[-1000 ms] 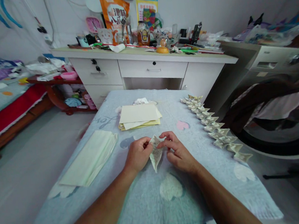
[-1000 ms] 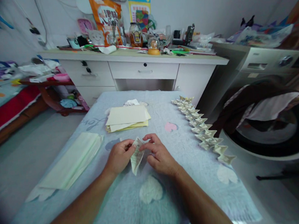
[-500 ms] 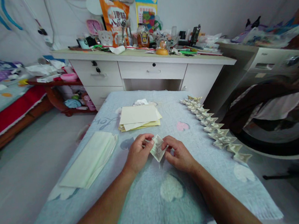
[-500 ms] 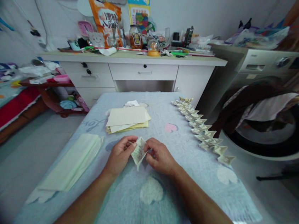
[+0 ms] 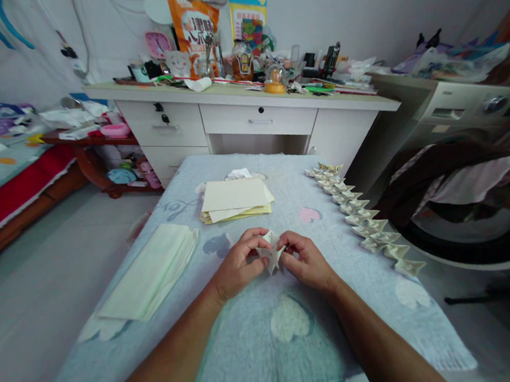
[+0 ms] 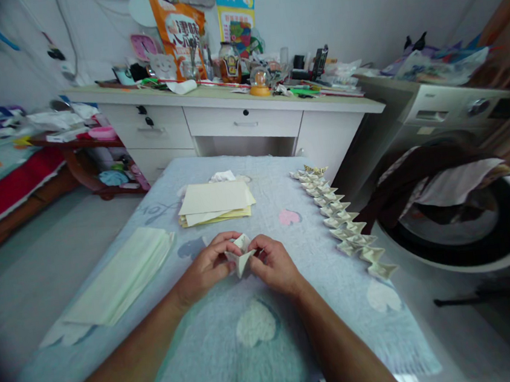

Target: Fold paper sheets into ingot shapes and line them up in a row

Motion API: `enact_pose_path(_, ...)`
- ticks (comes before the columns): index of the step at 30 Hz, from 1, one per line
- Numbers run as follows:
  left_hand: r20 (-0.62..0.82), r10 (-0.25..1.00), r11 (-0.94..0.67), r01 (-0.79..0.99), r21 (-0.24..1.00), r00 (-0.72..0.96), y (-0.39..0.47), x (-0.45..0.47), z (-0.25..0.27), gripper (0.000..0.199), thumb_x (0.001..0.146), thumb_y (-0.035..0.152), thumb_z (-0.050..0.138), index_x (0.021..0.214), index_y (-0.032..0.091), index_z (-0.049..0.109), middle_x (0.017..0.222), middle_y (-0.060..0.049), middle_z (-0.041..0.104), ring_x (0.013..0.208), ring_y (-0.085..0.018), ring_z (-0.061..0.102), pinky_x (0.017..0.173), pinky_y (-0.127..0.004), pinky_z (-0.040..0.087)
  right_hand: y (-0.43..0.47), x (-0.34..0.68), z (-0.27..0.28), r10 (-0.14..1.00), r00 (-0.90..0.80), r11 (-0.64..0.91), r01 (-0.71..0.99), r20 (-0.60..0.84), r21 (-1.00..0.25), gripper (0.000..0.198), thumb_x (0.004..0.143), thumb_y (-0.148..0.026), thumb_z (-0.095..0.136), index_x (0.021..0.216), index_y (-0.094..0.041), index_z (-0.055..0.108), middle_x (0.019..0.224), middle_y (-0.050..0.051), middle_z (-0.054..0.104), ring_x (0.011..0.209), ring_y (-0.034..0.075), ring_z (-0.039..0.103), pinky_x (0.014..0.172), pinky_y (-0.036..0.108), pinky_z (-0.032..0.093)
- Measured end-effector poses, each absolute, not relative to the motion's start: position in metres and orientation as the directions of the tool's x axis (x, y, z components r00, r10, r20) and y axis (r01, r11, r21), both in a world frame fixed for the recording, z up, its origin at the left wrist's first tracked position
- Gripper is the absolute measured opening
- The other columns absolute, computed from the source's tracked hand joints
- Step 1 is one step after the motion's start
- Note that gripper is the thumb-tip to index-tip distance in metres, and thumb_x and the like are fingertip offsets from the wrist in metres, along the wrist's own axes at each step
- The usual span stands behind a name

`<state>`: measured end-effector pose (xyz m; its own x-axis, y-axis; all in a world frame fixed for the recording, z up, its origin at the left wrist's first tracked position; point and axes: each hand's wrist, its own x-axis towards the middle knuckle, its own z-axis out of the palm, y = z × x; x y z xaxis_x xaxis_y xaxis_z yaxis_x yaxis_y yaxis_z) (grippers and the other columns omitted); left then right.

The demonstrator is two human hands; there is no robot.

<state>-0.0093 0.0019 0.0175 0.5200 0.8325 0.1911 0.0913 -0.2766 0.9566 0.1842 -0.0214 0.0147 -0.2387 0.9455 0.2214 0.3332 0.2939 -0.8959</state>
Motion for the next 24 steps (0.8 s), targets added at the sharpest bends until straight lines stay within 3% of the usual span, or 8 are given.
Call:
enact_pose_path(2, 0.184, 0.846, -0.248, 0.064, 0.967, 0.500, 0.002, -0.008, 0.018, 0.013, 0.079, 0.028, 0.060, 0.079, 0.016, 0.064, 0.123, -0.011, 0.050, 0.117, -0.025, 0.050, 0.098, -0.034, 0.041, -0.021, 0.184, 0.015, 0.943, -0.243, 0.298, 0.314, 0.228, -0.901, 0.006, 0.077, -0.017, 0.053, 0.082, -0.019, 0.057, 0.076, -0.001, 0.056, 0.068, 0.013, 0.052, 0.064, 0.024, 0.042)
enact_pose_path(4, 0.164, 0.858, -0.213, 0.047, 0.976, 0.486, 0.003, -0.006, 0.018, 0.016, 0.080, 0.030, 0.059, 0.073, 0.015, 0.062, 0.122, -0.011, 0.051, 0.114, -0.025, 0.052, 0.097, -0.034, 0.041, -0.021, 0.184, 0.016, 0.932, -0.232, 0.343, 0.311, 0.279, -0.887, 0.007, 0.077, -0.017, 0.055, 0.083, -0.019, 0.058, 0.092, 0.003, 0.057, 0.087, 0.016, 0.055, 0.078, 0.028, 0.044)
enact_pose_path(7, 0.131, 0.868, -0.181, 0.060, 0.982, 0.478, 0.004, -0.005, 0.017, 0.016, 0.081, 0.030, 0.059, 0.074, 0.015, 0.062, 0.120, -0.010, 0.051, 0.113, -0.024, 0.052, 0.097, -0.035, 0.040, -0.021, 0.186, 0.018, 0.919, -0.216, 0.382, 0.278, 0.330, -0.881, 0.011, 0.078, -0.021, 0.060, 0.089, -0.021, 0.061, 0.116, 0.006, 0.049, 0.116, 0.022, 0.047, 0.100, 0.036, 0.036)
enact_pose_path(11, 0.110, 0.871, -0.185, 0.113, 0.976, 0.478, 0.004, -0.007, 0.011, 0.015, 0.080, 0.030, 0.058, 0.078, 0.016, 0.063, 0.124, -0.011, 0.050, 0.118, -0.025, 0.049, 0.102, -0.037, 0.036, -0.019, 0.189, 0.016, 0.926, -0.254, 0.328, 0.175, 0.279, -0.928, 0.009, 0.086, -0.031, 0.057, 0.086, -0.023, 0.062, 0.118, 0.005, 0.049, 0.117, 0.021, 0.047, 0.104, 0.038, 0.032)
enact_pose_path(14, 0.195, 0.878, -0.285, 0.149, 0.947, 0.438, 0.003, -0.009, 0.008, 0.019, 0.078, 0.029, 0.063, 0.095, 0.020, 0.063, 0.139, -0.008, 0.039, 0.134, -0.027, 0.033, 0.112, -0.039, 0.024, -0.018, 0.190, 0.013, 0.929, -0.263, 0.320, 0.209, 0.262, -0.924, 0.013, 0.087, -0.033, 0.057, 0.082, -0.022, 0.062, 0.117, 0.004, 0.051, 0.116, 0.022, 0.047, 0.104, 0.039, 0.031)
enact_pose_path(17, 0.258, 0.855, -0.349, 0.132, 0.928, 0.450, 0.002, -0.010, 0.010, 0.021, 0.081, 0.031, 0.060, 0.099, 0.021, 0.063, 0.137, -0.008, 0.043, 0.133, -0.026, 0.035, 0.113, -0.040, 0.023, -0.017, 0.188, 0.012, 0.928, -0.267, 0.330, 0.267, 0.260, -0.905, 0.011, 0.085, -0.030, 0.057, 0.081, -0.022, 0.062, 0.116, 0.004, 0.051, 0.115, 0.022, 0.046, 0.104, 0.040, 0.030)
enact_pose_path(21, 0.281, 0.837, -0.379, 0.127, 0.917, 0.469, 0.002, -0.009, 0.017, 0.018, 0.082, 0.031, 0.060, 0.095, 0.020, 0.064, 0.122, -0.008, 0.054, 0.118, -0.024, 0.047, 0.099, -0.035, 0.036, -0.016, 0.185, 0.012, 0.930, -0.257, 0.337, 0.313, 0.263, -0.888, 0.006, 0.082, -0.025, 0.058, 0.080, -0.021, 0.062, 0.114, 0.004, 0.052, 0.113, 0.022, 0.046, 0.101, 0.040, 0.030)
enact_pose_path(24, 0.263, 0.844, -0.352, 0.113, 0.929, 0.467, 0.002, -0.007, 0.018, 0.015, 0.080, 0.030, 0.061, 0.089, 0.018, 0.062, 0.109, -0.007, 0.059, 0.088, -0.016, 0.055, 0.072, -0.025, 0.042, -0.016, 0.183, 0.011, 0.930, -0.255, 0.343, 0.337, 0.266, -0.877, 0.005, 0.081, -0.024, 0.058, 0.080, -0.021, 0.061, 0.112, 0.005, 0.052, 0.112, 0.022, 0.047, 0.100, 0.040, 0.031)
